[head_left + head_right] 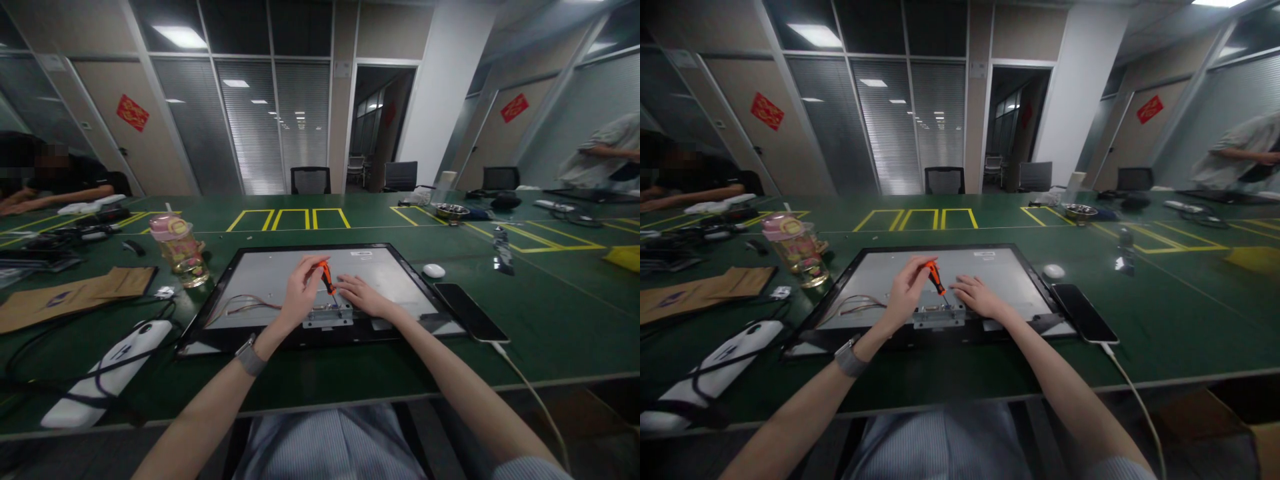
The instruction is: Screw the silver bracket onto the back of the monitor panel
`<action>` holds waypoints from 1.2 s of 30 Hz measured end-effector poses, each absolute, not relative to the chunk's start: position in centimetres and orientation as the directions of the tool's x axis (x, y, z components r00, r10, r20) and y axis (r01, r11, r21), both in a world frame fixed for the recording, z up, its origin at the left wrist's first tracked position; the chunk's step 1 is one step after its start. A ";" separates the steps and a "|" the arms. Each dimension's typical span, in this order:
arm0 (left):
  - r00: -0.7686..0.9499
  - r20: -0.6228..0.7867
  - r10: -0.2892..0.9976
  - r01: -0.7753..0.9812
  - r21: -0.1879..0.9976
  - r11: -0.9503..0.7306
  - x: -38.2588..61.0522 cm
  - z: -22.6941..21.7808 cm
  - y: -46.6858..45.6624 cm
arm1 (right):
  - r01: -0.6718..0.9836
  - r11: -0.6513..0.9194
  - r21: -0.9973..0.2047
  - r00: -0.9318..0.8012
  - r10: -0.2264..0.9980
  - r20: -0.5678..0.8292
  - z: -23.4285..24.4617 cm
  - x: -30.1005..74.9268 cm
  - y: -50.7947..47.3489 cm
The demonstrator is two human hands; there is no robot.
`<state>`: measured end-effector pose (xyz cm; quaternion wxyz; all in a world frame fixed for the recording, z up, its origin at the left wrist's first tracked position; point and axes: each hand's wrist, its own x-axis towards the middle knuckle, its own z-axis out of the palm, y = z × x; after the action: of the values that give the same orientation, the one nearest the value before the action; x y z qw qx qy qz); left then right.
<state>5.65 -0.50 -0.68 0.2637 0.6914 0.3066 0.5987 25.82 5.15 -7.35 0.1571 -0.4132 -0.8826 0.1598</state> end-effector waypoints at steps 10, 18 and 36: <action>0.108 0.681 0.725 0.140 0.711 -0.689 5.5 -0.9 -0.4 | 0.681 0.608 -0.409 -0.612 0.779 0.137 -7.1 25.8 4.9; 0.124 0.652 0.748 0.083 0.745 -0.662 5.8 -0.6 -0.8 | 0.679 0.617 -0.397 -0.625 0.770 0.129 -7.2 25.8 5.2; 0.060 0.667 0.742 0.098 0.736 -0.670 5.8 -1.3 -0.6 | 0.683 0.614 -0.395 -0.614 0.776 0.143 -7.5 25.9 5.2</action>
<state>5.81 -0.62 -1.28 0.2631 0.6787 0.3097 0.6118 25.85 5.19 -7.47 0.1516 -0.4121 -0.8854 0.1524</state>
